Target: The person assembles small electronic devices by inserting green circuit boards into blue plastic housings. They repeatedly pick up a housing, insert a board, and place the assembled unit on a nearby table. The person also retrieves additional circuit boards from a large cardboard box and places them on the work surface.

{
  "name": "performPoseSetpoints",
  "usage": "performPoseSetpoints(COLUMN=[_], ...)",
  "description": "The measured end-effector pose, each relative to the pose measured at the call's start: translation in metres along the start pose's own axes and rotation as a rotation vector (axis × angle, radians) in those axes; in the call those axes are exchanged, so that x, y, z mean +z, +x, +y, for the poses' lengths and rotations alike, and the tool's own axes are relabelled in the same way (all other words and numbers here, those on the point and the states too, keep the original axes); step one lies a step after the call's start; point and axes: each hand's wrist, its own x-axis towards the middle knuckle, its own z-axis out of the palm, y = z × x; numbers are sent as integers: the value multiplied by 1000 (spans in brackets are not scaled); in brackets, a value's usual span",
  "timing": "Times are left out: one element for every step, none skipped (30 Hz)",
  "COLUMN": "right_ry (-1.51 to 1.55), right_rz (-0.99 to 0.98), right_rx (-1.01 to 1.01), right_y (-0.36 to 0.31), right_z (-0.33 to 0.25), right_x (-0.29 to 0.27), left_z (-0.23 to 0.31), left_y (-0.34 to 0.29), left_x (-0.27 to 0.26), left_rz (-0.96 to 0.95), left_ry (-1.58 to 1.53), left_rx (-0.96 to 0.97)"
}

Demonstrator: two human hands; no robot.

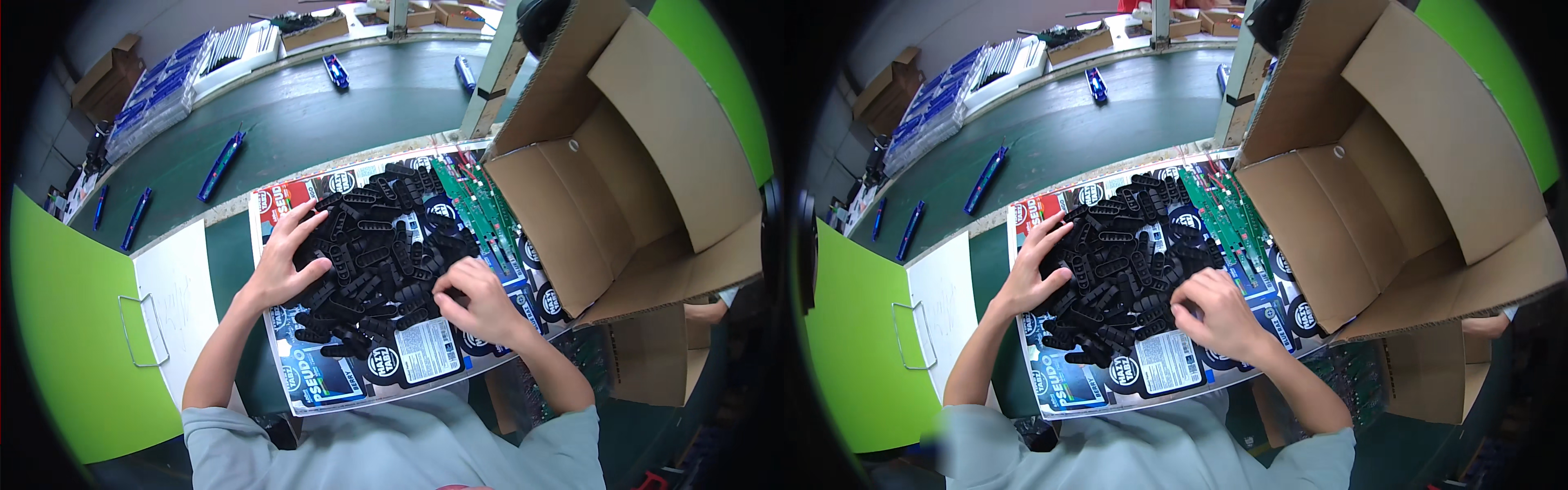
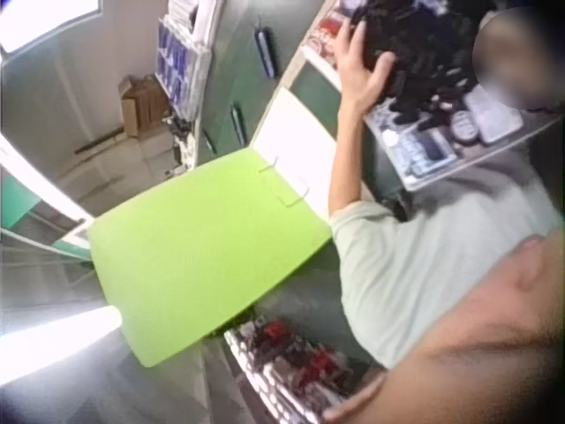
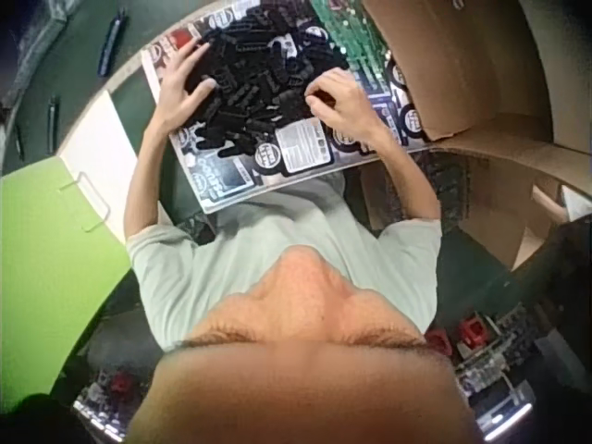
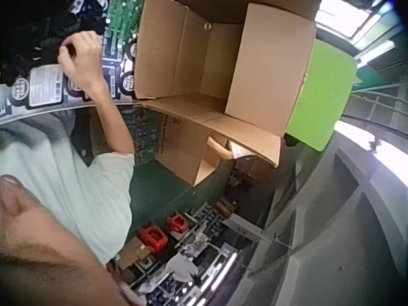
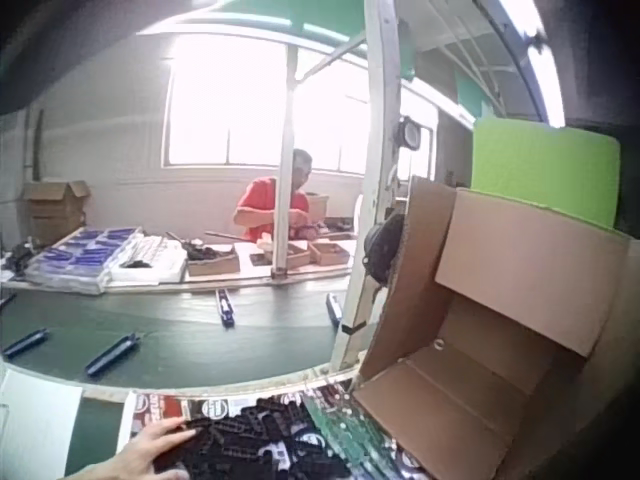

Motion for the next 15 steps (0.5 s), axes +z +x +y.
performPoseSetpoints(right_ry=[17,17,63,110,81,84,52,18,8,34,37,36,145,243,203], right_rz=[24,37,60,84,83,131,189,249,270,280,322,370,367,366,437], right_rx=[-10,6,22,38,38,70,76,83,125,160,122,92,66,55,19], right_y=[7,10,11,11,12,7,3,-2,-7,-11,-12,-11,-7,-3,1], right_z=[1,-2,-6,-9,-14,-11,-9,-6,-2,2,2,1,3,4,2], right_x=[1,-1,-2,-5,-14,-16,-15,-13,-7,2,9,16,23,28,34], left_z=[0,0,0,0,-2,-2,-1,0,0,0,1,1,2,-2,-8], left_y=[-2,-1,-5,-7,-9,-9,-9,-8,-7,-5,-2,3,5,5,1], left_x=[3,4,5,5,4,5,5,6,7,9,10,13,13,14,17], left_rz=[24,35,45,54,63,77,89,100,104,103,99,87,84,91,119], left_ry=[2,-1,-8,-15,-7,-16,-26,-36,-40,-43,-47,-53,-38,-32,-49], left_rx=[0,-5,-18,-32,-44,-49,-52,-54,-47,-40,-28,-10,9,27,20])
